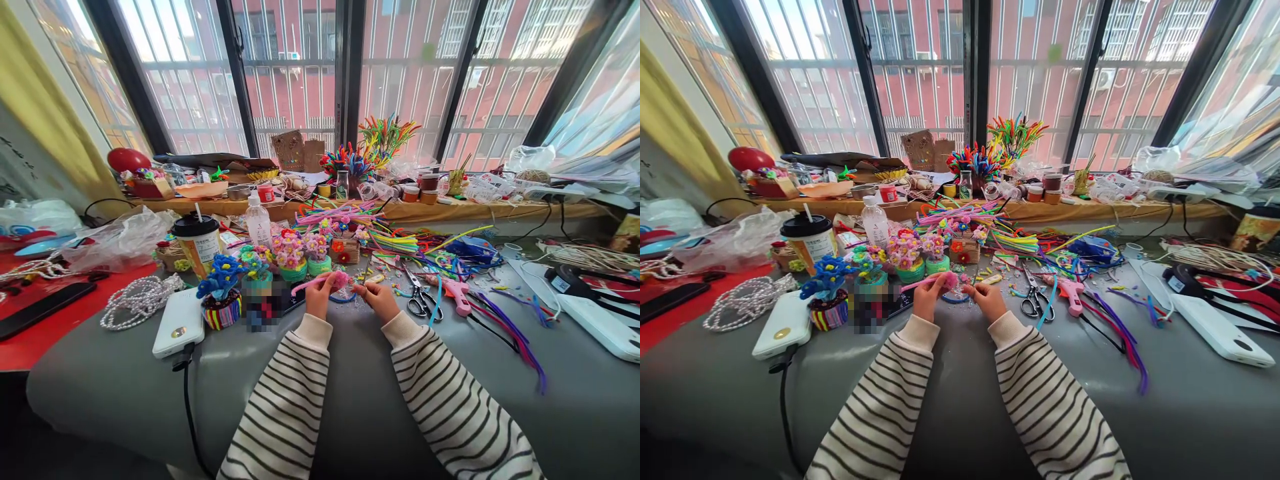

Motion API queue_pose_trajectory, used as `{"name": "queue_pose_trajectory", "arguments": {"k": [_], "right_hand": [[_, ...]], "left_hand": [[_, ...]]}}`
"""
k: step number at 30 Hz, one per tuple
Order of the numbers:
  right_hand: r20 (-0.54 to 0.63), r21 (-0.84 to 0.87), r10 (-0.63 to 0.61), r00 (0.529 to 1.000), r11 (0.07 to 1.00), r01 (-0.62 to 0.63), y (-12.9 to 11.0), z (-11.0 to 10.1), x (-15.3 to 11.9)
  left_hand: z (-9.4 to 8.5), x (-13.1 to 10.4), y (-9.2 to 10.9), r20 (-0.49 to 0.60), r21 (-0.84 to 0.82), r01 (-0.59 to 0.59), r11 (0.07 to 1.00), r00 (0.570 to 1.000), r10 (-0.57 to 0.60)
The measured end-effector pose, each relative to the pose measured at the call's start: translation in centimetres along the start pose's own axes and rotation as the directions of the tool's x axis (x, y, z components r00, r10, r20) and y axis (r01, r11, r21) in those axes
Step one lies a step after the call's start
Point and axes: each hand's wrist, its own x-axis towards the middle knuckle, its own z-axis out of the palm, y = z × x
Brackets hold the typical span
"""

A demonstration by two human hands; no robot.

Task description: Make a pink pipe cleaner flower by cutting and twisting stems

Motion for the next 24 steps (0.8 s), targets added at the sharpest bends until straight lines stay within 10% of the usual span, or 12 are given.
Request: {"name": "queue_pose_trajectory", "arguments": {"k": [8, 24], "right_hand": [[0.245, -0.27, -0.084, 0.966, 0.951, 0.151, 0.02, 0.12, -0.32], [0.314, -0.378, -0.137, 0.939, 0.89, 0.256, -0.09, -0.17, -0.58]], "left_hand": [[-0.76, -0.34, 0.29, 0.083, -0.087, 0.042, 0.995, 0.996, -0.035], [-0.82, -0.48, -0.16, 0.095, -0.038, 0.07, 0.997, 0.993, -0.066]]}}
